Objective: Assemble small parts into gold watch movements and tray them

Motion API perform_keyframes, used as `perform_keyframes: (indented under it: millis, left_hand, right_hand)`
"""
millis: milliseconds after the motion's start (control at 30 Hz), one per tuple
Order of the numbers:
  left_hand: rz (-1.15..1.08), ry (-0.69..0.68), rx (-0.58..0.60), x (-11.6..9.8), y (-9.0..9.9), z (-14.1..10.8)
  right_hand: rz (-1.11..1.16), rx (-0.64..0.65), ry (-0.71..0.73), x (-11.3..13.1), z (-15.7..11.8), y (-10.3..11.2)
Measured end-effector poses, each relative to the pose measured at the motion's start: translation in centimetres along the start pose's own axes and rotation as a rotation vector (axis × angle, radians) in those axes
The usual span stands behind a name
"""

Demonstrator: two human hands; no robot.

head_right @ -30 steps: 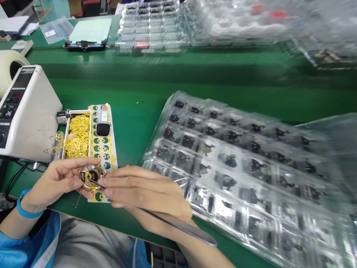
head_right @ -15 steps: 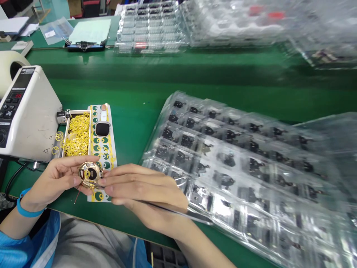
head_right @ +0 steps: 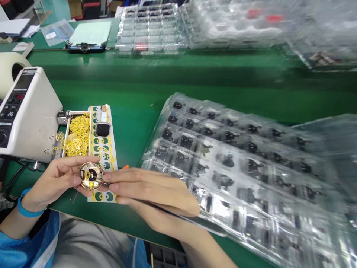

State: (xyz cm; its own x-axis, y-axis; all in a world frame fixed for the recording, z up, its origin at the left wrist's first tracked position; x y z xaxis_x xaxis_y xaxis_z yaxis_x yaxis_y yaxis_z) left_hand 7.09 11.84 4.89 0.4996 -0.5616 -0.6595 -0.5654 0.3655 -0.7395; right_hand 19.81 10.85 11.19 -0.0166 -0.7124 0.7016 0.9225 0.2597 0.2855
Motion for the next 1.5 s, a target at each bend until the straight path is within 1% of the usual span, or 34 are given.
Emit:
perform_keyframes:
  millis: [233, 400, 533, 600, 667, 733, 800, 833, 900, 967, 1067, 1133, 1200, 1267, 1333, 1367, 1400, 1500]
  left_hand:
    - [0.001, 0.009, -0.004, 0.0, 0.0, 0.0]
    - [-0.009, 0.009, -0.024, 0.0, -0.1, 0.0]
    - [0.008, 0.012, -0.044, 0.1, 0.0, 0.0]
    - [0.023, 0.020, -0.072, 0.3, 0.2, 0.1]
    - [0.056, 0.012, -0.125, 0.3, 0.8, 0.1]
    - [0.108, -0.063, -0.225, -0.4, 1.7, 0.1]
    - [0.165, -0.236, -0.356, -2.1, 2.8, -0.3]
    - [0.190, -0.339, -0.418, -3.1, 3.3, -0.7]
    - [0.232, -0.516, -0.503, -4.7, 3.6, -1.6]
    - [0.258, -0.608, -0.542, -5.5, 3.7, -2.2]
    - [0.264, -0.631, -0.560, -5.8, 3.7, -2.5]
    - [0.260, -0.621, -0.572, -5.8, 3.8, -2.5]
    - [0.254, -0.607, -0.578, -5.7, 3.9, -2.5]
    - [0.246, -0.589, -0.580, -5.6, 4.1, -2.3]
    - [0.238, -0.573, -0.585, -5.5, 4.3, -2.3]
    - [0.236, -0.566, -0.589, -5.5, 4.4, -2.3]
    - [0.234, -0.559, -0.590, -5.4, 4.4, -2.3]
    - [0.231, -0.535, -0.585, -5.4, 4.5, -2.3]
  right_hand:
    - [0.028, 0.013, 0.020, 0.1, 0.4, -0.2]
    - [0.023, -0.021, 0.032, 0.1, 0.4, -0.3]
    - [-0.011, -0.094, -0.009, -0.3, 0.0, -0.2]
    - [-0.024, -0.159, -0.078, -1.0, -0.5, 0.0]
    - [-0.025, -0.255, -0.162, -1.9, -1.2, 0.6]
    - [-0.014, -0.364, -0.216, -2.5, -2.0, 1.4]
    - [-0.002, -0.428, -0.232, -2.7, -2.5, 1.8]
    - [0.004, -0.430, -0.228, -2.7, -2.5, 1.6]
    - [0.015, -0.380, -0.213, -2.8, -2.1, 0.7]
    - [0.011, -0.282, -0.187, -3.0, -1.5, -0.9]
    - [-0.081, -0.071, -0.140, -3.2, -0.7, -3.7]
    - [-0.164, 0.020, -0.122, -3.2, -0.5, -4.6]
    - [-0.218, 0.027, -0.113, -2.8, -0.5, -4.1]
    - [-0.273, 0.008, -0.093, -2.2, -0.5, -3.0]
    - [-0.396, 0.021, -0.074, -1.9, -0.3, -2.0]
    - [-0.495, 0.047, -0.085, -2.2, -0.1, -1.6]
    - [-0.627, 0.106, -0.127, -3.1, 0.1, -1.4]
    - [-1.030, 0.366, -0.360, -7.4, 0.6, -0.9]
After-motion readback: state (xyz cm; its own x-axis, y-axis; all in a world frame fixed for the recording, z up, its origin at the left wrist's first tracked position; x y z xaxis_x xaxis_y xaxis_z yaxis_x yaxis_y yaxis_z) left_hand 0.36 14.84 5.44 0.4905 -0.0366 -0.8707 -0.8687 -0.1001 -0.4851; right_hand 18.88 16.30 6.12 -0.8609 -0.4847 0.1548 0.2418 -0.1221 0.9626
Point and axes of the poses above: each hand's wrist, its own z-axis towards the middle knuckle, its own y-axis out of the back of the hand, x = y × z, the point moved 9 cm from there along z, towards the middle knuckle, and after that the axes turned 5 degrees about -z, right-handed, at the moved point
